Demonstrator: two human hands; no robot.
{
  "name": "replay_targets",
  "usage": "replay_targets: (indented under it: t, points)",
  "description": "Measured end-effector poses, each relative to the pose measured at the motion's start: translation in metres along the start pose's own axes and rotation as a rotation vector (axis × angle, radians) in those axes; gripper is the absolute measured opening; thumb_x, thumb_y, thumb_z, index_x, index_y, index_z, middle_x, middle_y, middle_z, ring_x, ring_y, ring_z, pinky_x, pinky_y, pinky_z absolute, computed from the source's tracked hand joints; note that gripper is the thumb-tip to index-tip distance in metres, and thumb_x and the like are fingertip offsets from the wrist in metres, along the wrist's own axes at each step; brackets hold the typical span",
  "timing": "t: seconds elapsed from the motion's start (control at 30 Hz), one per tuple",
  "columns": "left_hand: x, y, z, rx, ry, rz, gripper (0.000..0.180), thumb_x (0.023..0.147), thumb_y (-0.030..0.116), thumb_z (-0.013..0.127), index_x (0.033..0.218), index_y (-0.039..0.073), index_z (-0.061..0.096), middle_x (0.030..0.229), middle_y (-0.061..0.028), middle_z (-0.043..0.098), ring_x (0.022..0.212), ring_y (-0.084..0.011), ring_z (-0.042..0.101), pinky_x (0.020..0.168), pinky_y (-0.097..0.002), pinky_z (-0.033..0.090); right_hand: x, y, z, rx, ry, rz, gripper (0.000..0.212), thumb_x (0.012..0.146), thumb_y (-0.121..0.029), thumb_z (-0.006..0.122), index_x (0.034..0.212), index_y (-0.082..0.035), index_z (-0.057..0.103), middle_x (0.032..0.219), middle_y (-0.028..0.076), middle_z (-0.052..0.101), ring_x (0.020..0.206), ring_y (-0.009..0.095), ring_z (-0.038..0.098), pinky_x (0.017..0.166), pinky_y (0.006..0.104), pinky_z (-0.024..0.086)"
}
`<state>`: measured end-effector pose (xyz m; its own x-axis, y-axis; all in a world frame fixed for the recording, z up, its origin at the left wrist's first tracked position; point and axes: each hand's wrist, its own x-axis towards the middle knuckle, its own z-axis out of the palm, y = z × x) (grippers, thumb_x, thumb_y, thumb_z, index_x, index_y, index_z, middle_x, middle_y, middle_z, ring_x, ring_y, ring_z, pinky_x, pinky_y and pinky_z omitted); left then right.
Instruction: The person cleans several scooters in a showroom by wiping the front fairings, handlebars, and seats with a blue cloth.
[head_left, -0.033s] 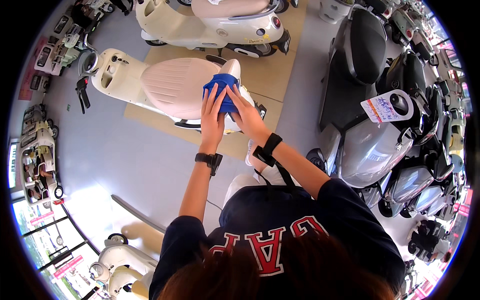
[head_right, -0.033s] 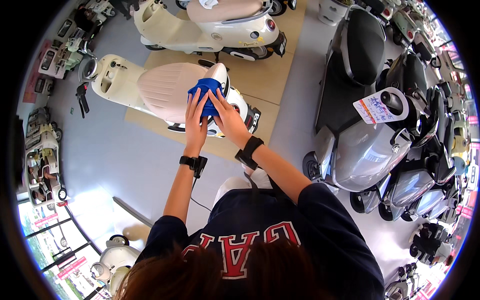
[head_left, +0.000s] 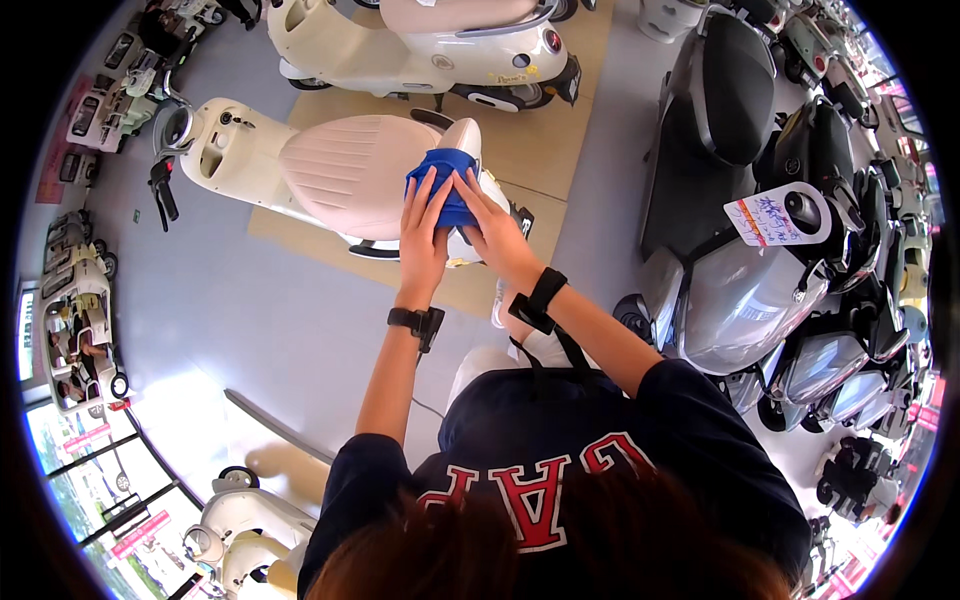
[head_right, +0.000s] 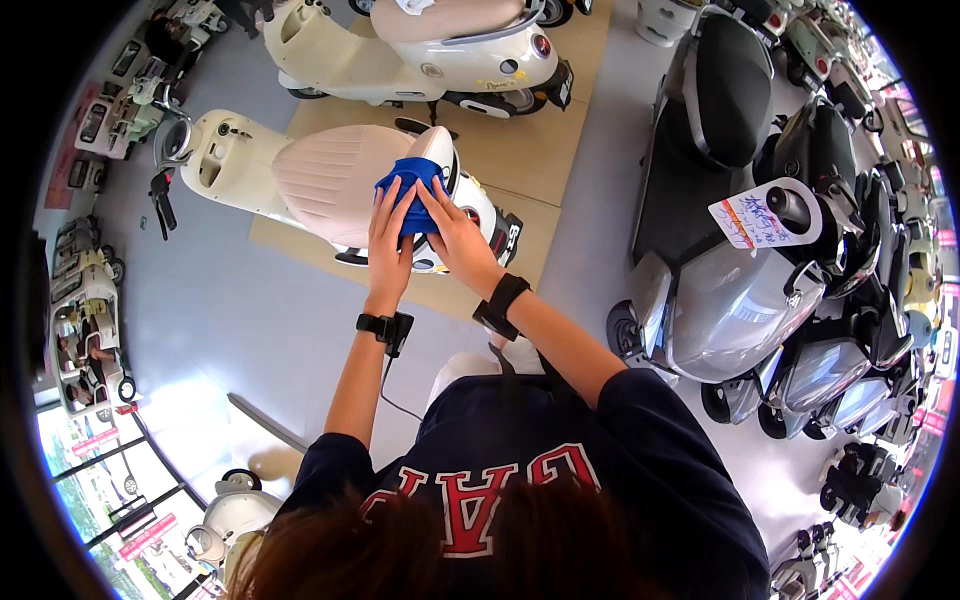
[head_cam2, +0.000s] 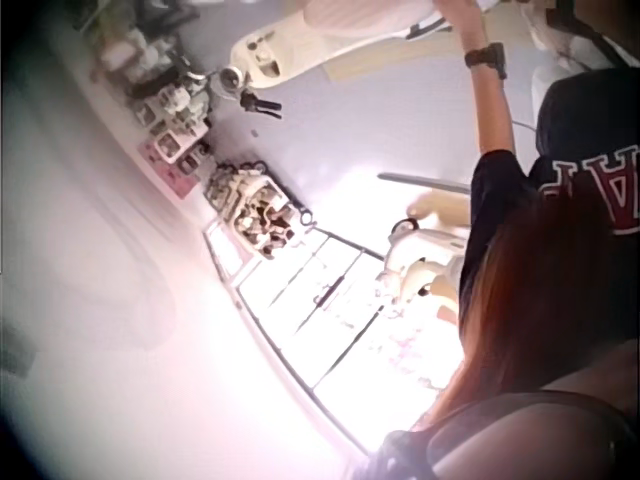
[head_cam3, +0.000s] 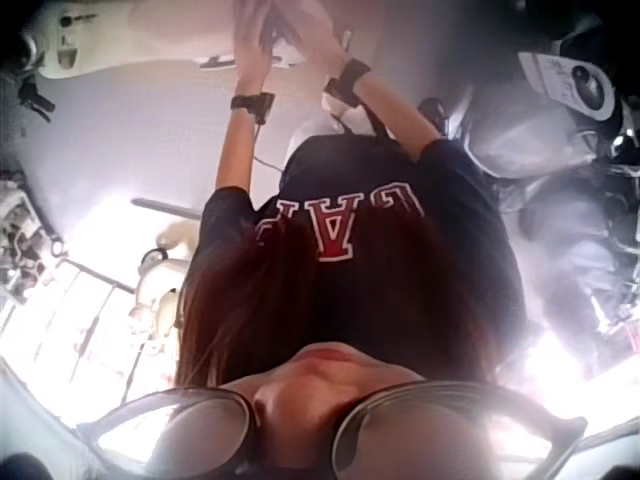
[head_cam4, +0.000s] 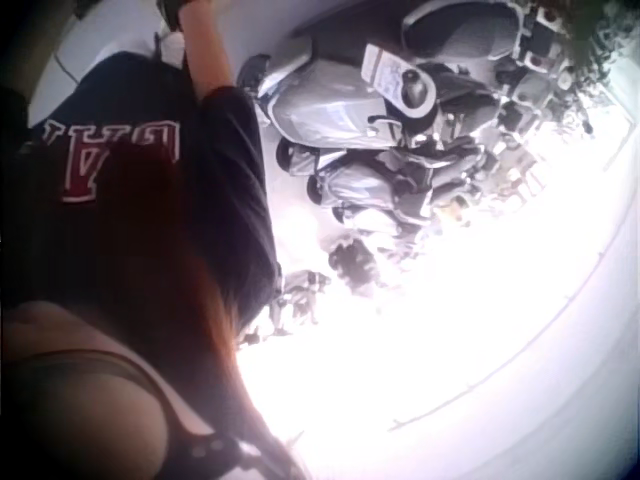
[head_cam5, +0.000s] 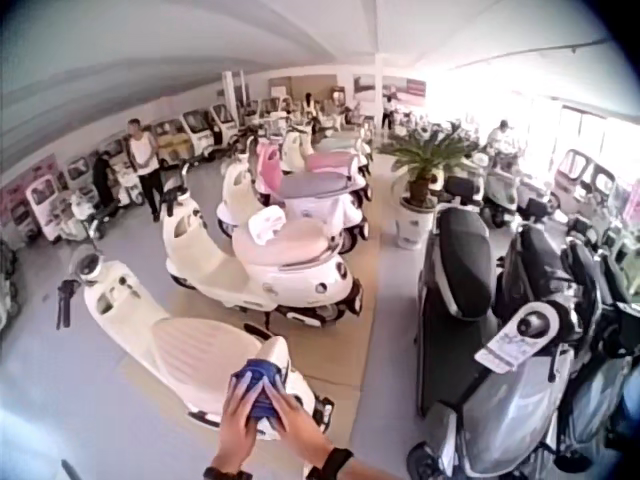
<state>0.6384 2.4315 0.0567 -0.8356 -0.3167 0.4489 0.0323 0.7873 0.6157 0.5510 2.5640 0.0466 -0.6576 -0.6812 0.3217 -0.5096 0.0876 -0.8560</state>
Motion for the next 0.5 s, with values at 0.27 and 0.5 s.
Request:
replay_targets:
  t: [0.27, 0.5]
  points:
    - [0.118, -0.021, 0.004, -0.272, -0.347, -0.107, 0.055, 0.094, -0.004, 0.055, 0.147, 0.012, 0.052, 0.152, -0.0115, 0.051, 0.140, -0.0308, 0.048, 0.113, -0.0381, 0.039, 0.077, 0.018, -0.020, 0.079, 0.230, 0.178, 0.063, 0.085, 0.000, 0.062, 0.146, -0.005, 0.047, 0.132, 0.036, 0.057, 0.112, 0.048, 0.061, 0.092, 0.0443, 0.053]
    - [0.177, -0.065, 0.034, -0.390, -0.600, -0.410, 0.047, 0.098, 0.010, 0.060, 0.144, 0.014, 0.053, 0.136, -0.0170, 0.064, 0.123, -0.0311, 0.062, 0.104, -0.0356, 0.047, 0.132, 0.073, -0.036, 0.172, 0.149, 0.395, 0.046, 0.086, -0.010, 0.061, 0.132, 0.000, 0.059, 0.099, 0.027, 0.071, 0.087, 0.041, 0.070, 0.080, 0.0425, 0.055]
